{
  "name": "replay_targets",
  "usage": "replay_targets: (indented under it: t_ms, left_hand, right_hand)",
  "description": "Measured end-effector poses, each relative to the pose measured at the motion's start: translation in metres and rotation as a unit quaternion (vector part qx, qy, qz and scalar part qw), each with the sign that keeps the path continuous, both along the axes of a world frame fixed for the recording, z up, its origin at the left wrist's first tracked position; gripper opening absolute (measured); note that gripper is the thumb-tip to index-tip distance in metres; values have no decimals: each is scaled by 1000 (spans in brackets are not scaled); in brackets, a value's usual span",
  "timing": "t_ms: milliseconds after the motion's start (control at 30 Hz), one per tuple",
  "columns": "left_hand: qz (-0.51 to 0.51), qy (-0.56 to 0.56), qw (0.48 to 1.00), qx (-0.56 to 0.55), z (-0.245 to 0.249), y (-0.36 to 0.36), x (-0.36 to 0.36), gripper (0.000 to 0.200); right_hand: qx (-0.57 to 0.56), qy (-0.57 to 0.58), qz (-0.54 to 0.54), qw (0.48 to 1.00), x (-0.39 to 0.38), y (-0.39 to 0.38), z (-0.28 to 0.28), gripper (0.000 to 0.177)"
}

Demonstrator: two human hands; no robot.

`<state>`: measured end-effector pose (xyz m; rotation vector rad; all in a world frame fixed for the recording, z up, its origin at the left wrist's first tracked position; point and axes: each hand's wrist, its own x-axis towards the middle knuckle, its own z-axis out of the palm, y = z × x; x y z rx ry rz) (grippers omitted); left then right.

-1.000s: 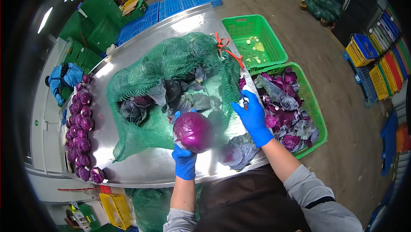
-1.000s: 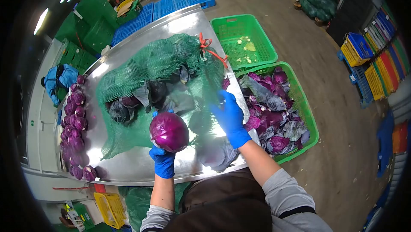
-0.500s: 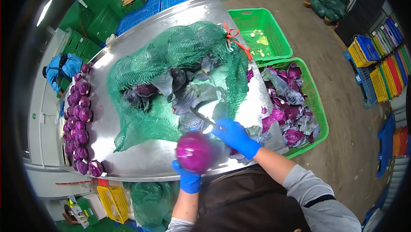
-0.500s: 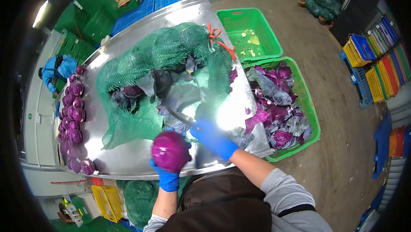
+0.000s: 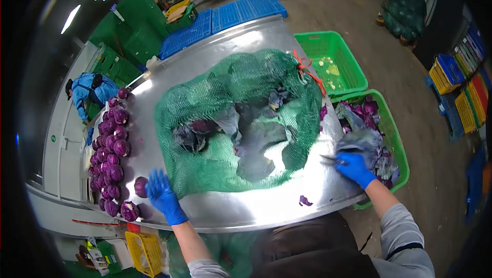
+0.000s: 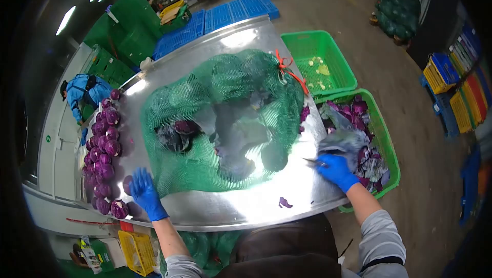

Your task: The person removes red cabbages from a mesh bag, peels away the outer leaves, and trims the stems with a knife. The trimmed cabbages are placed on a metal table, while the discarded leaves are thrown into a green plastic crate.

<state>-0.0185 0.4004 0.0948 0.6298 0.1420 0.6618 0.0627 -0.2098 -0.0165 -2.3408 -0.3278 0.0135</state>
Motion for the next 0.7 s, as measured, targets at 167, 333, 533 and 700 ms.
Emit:
replay_targets:
  t_ms: [167, 333, 533, 700]
  left_hand:
    - [-227, 260, 821, 454, 41, -119, 99, 28]
    - [10, 324, 573, 753, 19, -98, 198, 46]
    - [-8, 311, 596, 740, 60, -110, 301, 71]
    - [-74, 390, 442, 805, 65, -148, 287, 78]
  right_hand:
    - [238, 7, -229, 944, 14, 0, 5, 9]
    - [249, 132, -181, 942, -36, 38, -22, 9]
    - [118, 110, -247, 955, -37, 48, -18, 20]
    - [103, 76, -244, 961, -41, 46, -21, 20]
